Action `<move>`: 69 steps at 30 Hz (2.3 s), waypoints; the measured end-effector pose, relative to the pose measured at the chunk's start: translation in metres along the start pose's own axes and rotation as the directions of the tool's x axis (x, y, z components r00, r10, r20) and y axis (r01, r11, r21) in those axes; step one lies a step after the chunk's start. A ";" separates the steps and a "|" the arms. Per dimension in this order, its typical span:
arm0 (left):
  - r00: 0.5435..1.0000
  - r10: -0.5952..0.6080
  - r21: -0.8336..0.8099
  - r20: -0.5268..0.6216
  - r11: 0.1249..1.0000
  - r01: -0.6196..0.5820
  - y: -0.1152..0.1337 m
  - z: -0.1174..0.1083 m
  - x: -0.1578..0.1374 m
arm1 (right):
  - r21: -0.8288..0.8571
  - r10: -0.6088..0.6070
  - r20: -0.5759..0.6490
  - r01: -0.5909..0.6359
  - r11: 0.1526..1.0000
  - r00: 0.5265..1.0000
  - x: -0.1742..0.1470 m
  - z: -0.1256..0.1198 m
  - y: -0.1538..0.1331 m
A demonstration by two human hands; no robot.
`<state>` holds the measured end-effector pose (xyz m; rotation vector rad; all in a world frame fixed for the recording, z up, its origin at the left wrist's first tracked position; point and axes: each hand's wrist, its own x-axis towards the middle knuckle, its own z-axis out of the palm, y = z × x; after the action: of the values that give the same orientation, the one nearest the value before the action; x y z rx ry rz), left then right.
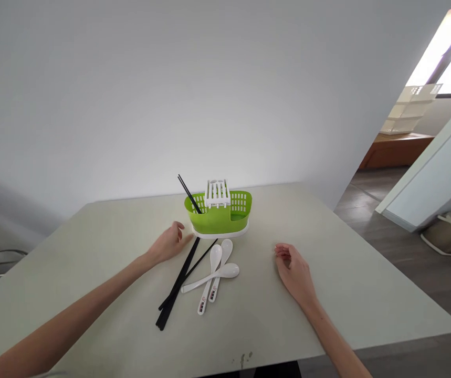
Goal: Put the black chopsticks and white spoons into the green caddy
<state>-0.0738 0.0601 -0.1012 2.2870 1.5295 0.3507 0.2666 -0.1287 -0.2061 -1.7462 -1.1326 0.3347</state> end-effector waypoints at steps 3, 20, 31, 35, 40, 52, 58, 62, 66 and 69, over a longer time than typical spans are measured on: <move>0.987 -0.012 0.185 0.163 0.983 -0.018 0.014 0.013 -0.023 | -0.013 -0.012 -0.001 0.012 1.000 1.000 -0.001 -0.003 0.001; 0.959 -0.020 0.403 0.281 0.910 -0.099 0.024 -0.011 -0.043 | -0.048 -0.038 -0.011 0.037 0.998 0.999 -0.001 -0.007 0.002; 0.982 -0.048 0.546 0.182 0.836 -0.060 0.011 -0.028 -0.028 | -0.005 -0.046 -0.013 0.046 0.999 0.999 0.000 -0.004 0.005; 0.994 -0.035 0.549 0.108 0.835 -0.030 -0.001 -0.052 -0.018 | 0.003 -0.036 -0.007 0.036 0.999 0.999 0.000 -0.003 0.002; 0.975 0.090 0.142 -0.201 0.988 -0.062 0.003 -0.103 -0.007 | 0.004 -0.015 0.006 0.015 1.000 1.000 -0.001 -0.005 -0.002; 0.828 -0.281 -0.816 -0.485 0.486 -0.313 0.032 -0.136 0.032 | 0.012 -0.018 0.014 0.018 1.000 1.000 0.000 -0.003 -0.006; 0.833 -0.307 -0.818 -0.460 0.511 -0.264 0.037 -0.116 0.057 | 0.030 -0.016 0.011 0.016 0.999 1.000 -0.001 -0.002 -0.008; 0.848 -0.292 -0.785 -0.441 0.583 -0.207 0.040 -0.108 0.068 | 0.039 -0.023 0.007 0.023 0.999 1.000 0.000 0.000 -0.007; 0.855 -0.298 -0.775 -0.425 0.608 -0.173 0.041 -0.098 0.076 | 0.041 -0.031 0.004 0.031 0.999 1.000 0.000 0.000 -0.008; 0.864 -0.312 -0.786 -0.396 0.601 -0.143 0.041 -0.089 0.080 | 0.036 -0.035 0.010 0.035 0.999 0.999 0.000 0.000 -0.010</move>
<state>-0.0449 0.1346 -0.0027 1.4150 1.2661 1.3916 0.2617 -0.1281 -0.1976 -1.6934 -1.1569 0.3409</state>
